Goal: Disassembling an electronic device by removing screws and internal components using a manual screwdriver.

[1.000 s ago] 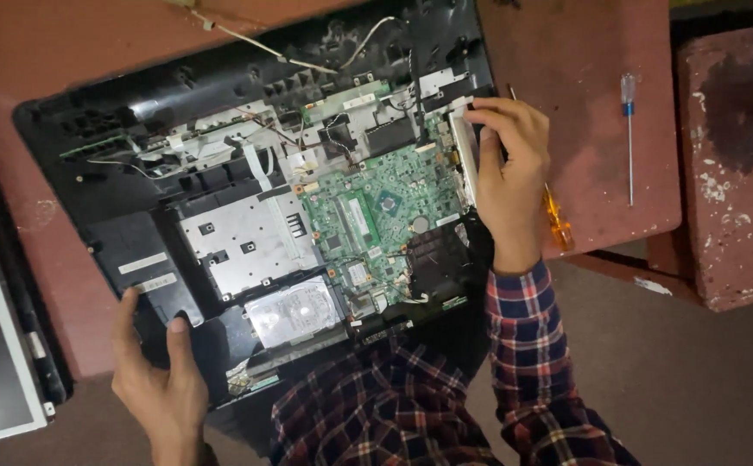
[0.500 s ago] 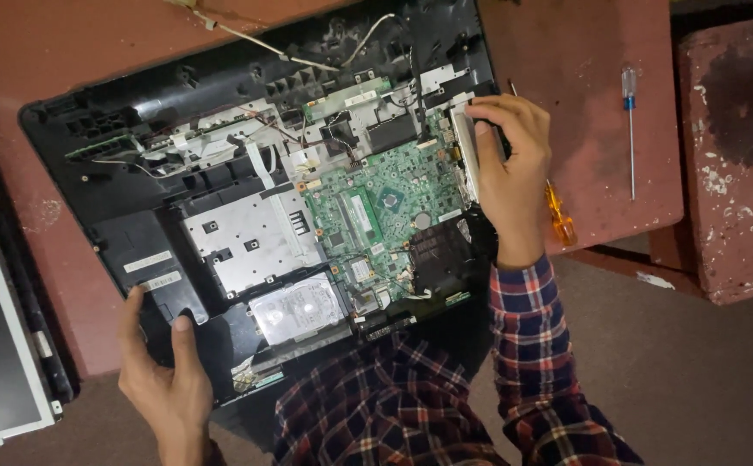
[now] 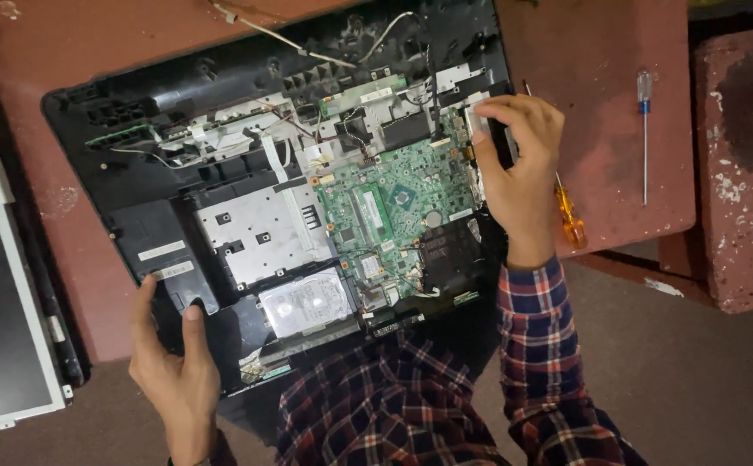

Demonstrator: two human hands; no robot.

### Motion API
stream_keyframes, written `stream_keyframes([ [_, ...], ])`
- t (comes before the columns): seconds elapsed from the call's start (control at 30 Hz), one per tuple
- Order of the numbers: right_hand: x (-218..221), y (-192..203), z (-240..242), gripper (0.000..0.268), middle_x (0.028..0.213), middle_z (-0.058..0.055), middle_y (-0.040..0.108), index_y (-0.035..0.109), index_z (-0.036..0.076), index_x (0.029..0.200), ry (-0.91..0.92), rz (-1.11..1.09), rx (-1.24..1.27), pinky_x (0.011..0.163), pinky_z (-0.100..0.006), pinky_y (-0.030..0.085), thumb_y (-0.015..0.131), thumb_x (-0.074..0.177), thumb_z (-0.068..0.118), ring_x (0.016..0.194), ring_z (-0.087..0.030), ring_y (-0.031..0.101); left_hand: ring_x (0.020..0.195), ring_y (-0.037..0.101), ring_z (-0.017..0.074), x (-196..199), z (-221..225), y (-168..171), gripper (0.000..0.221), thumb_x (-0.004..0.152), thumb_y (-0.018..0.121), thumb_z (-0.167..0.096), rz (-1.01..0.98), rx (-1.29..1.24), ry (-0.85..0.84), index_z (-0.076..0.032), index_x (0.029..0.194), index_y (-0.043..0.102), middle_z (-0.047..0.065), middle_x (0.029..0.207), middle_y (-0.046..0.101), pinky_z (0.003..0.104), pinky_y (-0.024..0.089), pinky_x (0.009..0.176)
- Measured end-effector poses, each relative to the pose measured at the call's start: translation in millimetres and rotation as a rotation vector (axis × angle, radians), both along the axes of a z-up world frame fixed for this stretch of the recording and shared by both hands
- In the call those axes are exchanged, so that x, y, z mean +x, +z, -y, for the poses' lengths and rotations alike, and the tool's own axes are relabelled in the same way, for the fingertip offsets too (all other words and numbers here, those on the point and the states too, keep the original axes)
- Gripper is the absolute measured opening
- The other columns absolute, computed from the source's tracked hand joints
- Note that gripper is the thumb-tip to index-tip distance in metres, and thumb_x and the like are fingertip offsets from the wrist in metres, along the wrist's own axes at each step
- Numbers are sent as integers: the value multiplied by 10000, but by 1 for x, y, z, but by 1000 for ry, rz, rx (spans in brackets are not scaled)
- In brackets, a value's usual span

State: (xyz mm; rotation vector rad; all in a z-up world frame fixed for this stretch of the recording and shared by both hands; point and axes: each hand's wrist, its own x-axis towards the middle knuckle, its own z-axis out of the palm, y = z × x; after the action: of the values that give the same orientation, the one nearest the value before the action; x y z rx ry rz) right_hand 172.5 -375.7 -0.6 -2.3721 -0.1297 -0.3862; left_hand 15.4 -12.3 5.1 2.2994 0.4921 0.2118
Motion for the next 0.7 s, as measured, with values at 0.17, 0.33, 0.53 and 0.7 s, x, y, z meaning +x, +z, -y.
stream_keyframes([
  [0.17, 0, -1, 1, 177, 1224, -59, 643, 700, 90, 1196, -8, 11, 1, 1080, -494, 423, 610, 1045, 80, 1238, -302, 459, 469, 256, 116, 1, 3, 6, 519, 1092, 534, -313, -58, 7, 29, -47, 1534, 483, 171, 1516, 587, 309, 290, 484],
  [0.33, 1, 2, -1, 228, 1212, -118, 631, 678, 37, 1168, -42, 41, 64, 1058, -443, 457, 575, 991, -65, 1194, -299, 546, 1068, 650, 304, -1, -1, 0, 519, 1102, 534, -328, -38, 12, 12, -48, 1538, 489, 206, 1549, 562, 420, 467, 915],
  [0.53, 2, 1, 1, 275, 1203, -107, 536, 607, 42, 1172, -193, 70, 306, 1050, -334, 551, 486, 999, -134, 1147, -236, 581, 1444, 501, 434, -1, -1, -3, 497, 1097, 551, -255, 7, -1, -9, -6, 1523, 488, 237, 1523, 555, 522, 411, 1160],
  [0.7, 2, -1, 3, 314, 1224, -124, 516, 591, 28, 1192, -170, 87, 270, 1076, -362, 537, 493, 968, -170, 1165, -260, 567, 1418, 526, 456, -2, -2, -6, 486, 1101, 563, -232, 16, 28, 4, -4, 1525, 500, 257, 1504, 575, 531, 436, 1123],
])
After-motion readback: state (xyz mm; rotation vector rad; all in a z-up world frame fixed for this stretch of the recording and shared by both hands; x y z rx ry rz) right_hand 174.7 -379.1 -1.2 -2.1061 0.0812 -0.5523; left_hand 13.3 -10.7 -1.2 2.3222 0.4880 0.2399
